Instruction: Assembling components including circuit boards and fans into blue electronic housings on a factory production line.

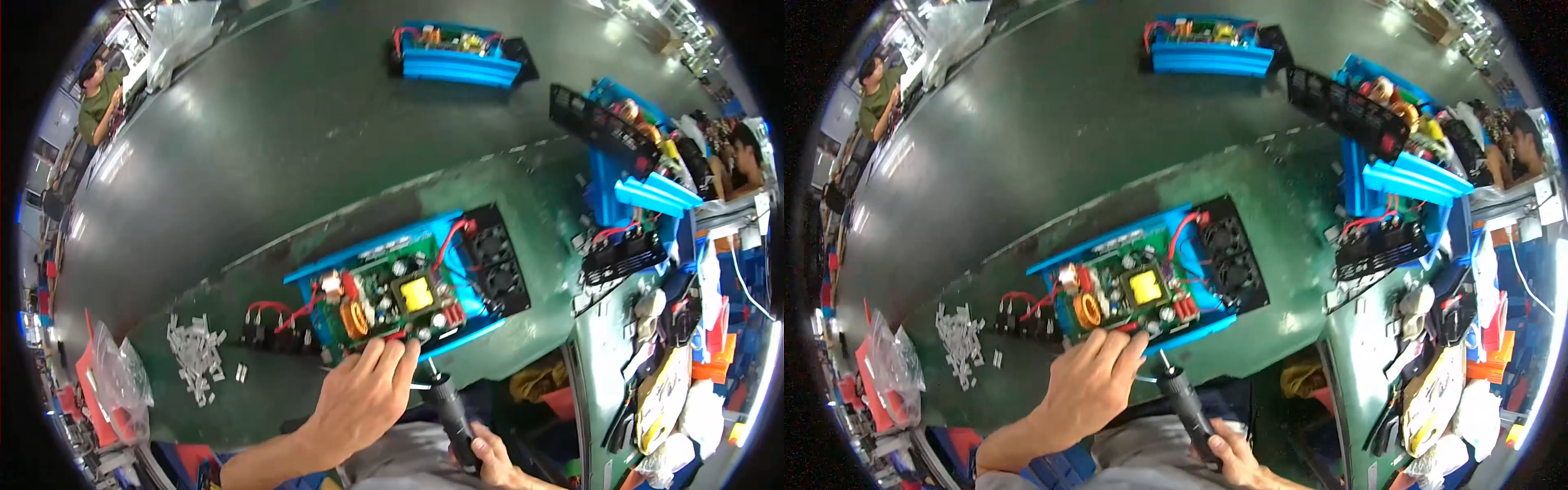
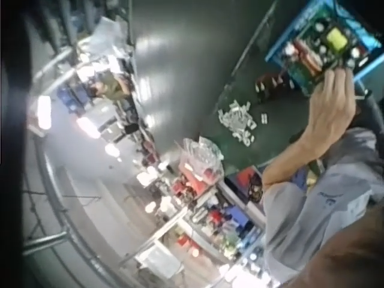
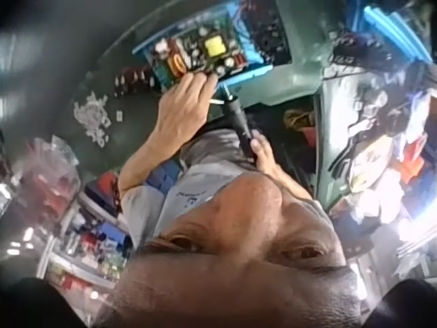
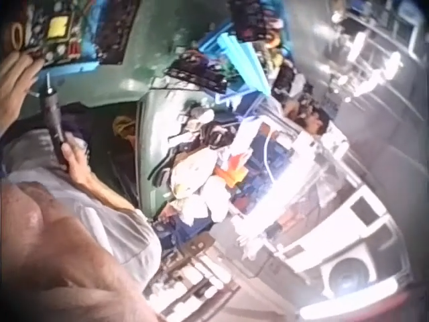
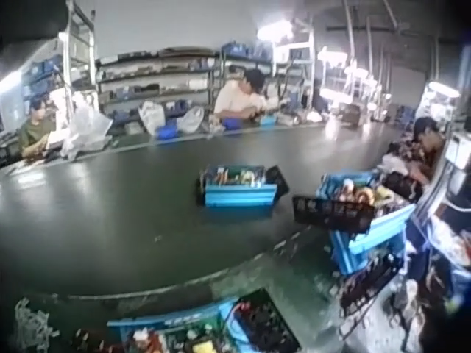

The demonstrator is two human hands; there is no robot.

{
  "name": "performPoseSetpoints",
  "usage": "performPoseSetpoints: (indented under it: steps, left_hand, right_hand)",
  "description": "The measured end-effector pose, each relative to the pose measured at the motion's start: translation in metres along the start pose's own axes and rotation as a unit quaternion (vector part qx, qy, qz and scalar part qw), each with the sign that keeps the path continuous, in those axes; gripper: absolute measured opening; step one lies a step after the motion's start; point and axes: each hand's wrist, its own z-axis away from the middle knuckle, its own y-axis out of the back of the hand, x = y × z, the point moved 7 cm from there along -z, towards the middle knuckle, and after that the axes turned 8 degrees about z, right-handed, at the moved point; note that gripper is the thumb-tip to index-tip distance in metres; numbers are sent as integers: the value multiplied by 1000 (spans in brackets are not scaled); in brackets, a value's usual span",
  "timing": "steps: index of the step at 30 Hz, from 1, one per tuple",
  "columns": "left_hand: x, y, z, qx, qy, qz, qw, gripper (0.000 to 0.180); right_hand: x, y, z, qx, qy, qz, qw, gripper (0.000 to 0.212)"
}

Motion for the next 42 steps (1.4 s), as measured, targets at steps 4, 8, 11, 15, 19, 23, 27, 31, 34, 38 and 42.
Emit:
performPoseSetpoints:
  steps: [4, 8, 11, 15, 19, 23, 27, 31, 34, 38, 42]
  left_hand:
    - [4, -1, 0, -3, -11, -3, 1000, 33]
    - [6, -1, -6, -14, -9, -1, 1000, 33]
    - [5, 1, -8, -19, -2, 15, 1000, 32]
    - [5, -4, -17, -36, -22, 46, 998, 33]
    - [3, -3, -12, -77, -25, 35, 996, 30]
    - [-3, -5, -7, -8, -12, 55, 998, 39]
    - [-8, 3, -5, 88, 11, 73, 993, 36]
    - [-26, 41, 42, 258, 100, 148, 950, 33]
    - [-55, 42, 106, 298, 231, 128, 917, 17]
    - [-79, 24, 164, 288, 342, 153, 881, 16]
    - [-112, 33, 210, 315, 360, 72, 875, 20]
  right_hand:
    - [20, 2, 3, 29, -54, 4, 998, 75]
    - [13, 2, 0, 29, -17, -3, 999, 58]
    - [11, -5, 5, 93, -66, -76, 991, 54]
    - [-4, 0, -10, 2, 59, -24, 998, 58]
    - [-8, -8, -16, -132, 4, -117, 984, 83]
    - [-8, -19, -20, -234, -56, -244, 939, 98]
    - [-16, 8, -26, -77, -12, -119, 990, 87]
    - [0, 31, -19, 95, 57, -35, 993, 82]
    - [6, 29, -18, 57, 106, -50, 992, 80]
    - [16, 24, -22, 78, 69, -92, 990, 82]
    - [18, 27, -24, 88, 90, -67, 990, 82]
